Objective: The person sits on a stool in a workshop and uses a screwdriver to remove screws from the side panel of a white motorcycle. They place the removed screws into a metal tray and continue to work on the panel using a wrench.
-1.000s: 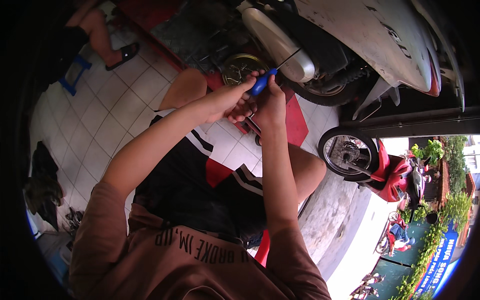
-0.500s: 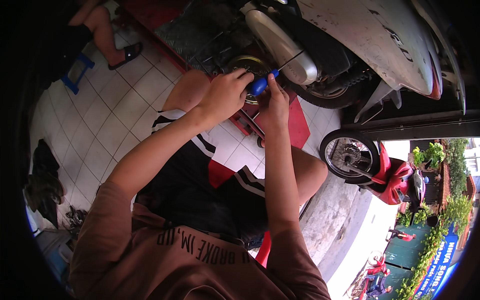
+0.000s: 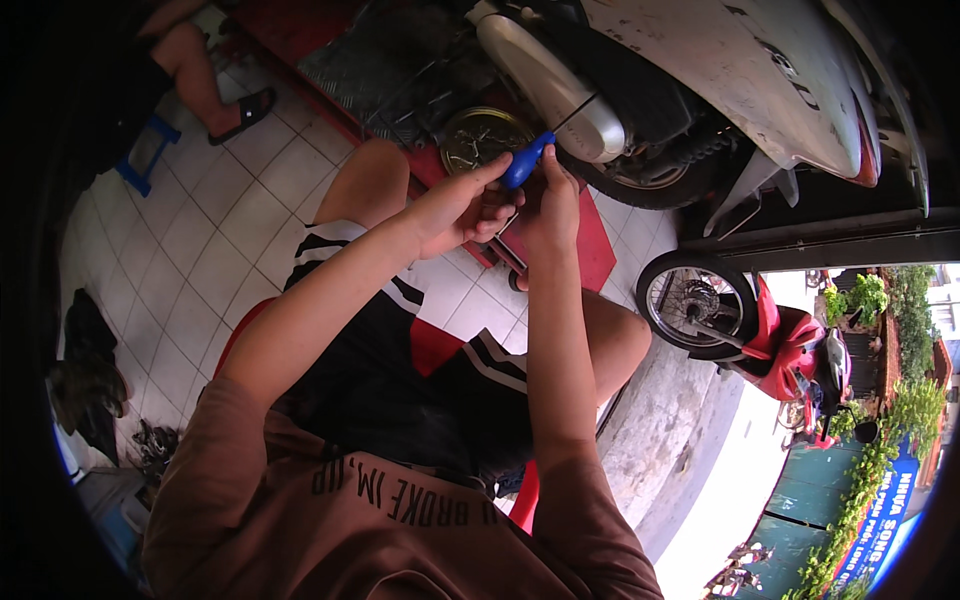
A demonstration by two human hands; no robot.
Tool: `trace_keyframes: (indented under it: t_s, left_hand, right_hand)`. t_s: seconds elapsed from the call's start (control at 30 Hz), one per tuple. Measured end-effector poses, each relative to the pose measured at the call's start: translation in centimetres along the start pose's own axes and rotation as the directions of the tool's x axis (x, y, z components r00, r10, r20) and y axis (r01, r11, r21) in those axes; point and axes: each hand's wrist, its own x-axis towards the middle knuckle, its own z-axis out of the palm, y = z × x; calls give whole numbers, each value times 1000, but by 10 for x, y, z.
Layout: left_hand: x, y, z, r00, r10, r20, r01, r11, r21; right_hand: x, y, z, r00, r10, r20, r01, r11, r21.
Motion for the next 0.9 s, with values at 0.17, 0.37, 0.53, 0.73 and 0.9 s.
trace_keyframes:
  t_s: [0.17,0.37,0.53,0.73,0.9]
  left_hand:
    - [0,0,6,996,-55,74,66,986,-151]
    - [3,1,7,999,-54,1,53,964,-261]
    - [4,2,12,999,-36,-41,29,985,-168]
    - [5,4,21,995,3,-102,-9,998,-60]
    - [9,-4,17,975,159,-157,-78,900,429]
  right_hand:
    - [-9,-6,15,992,41,-120,-37,999,30]
    - [-7,-6,13,997,50,-52,-47,997,62]
    - [-6,-5,10,996,43,-82,-41,999,25]
    - [-9,-10,10,1000,6,-11,-5,998,62]
    - [-8,-5,4,999,48,-22,-40,966,256]
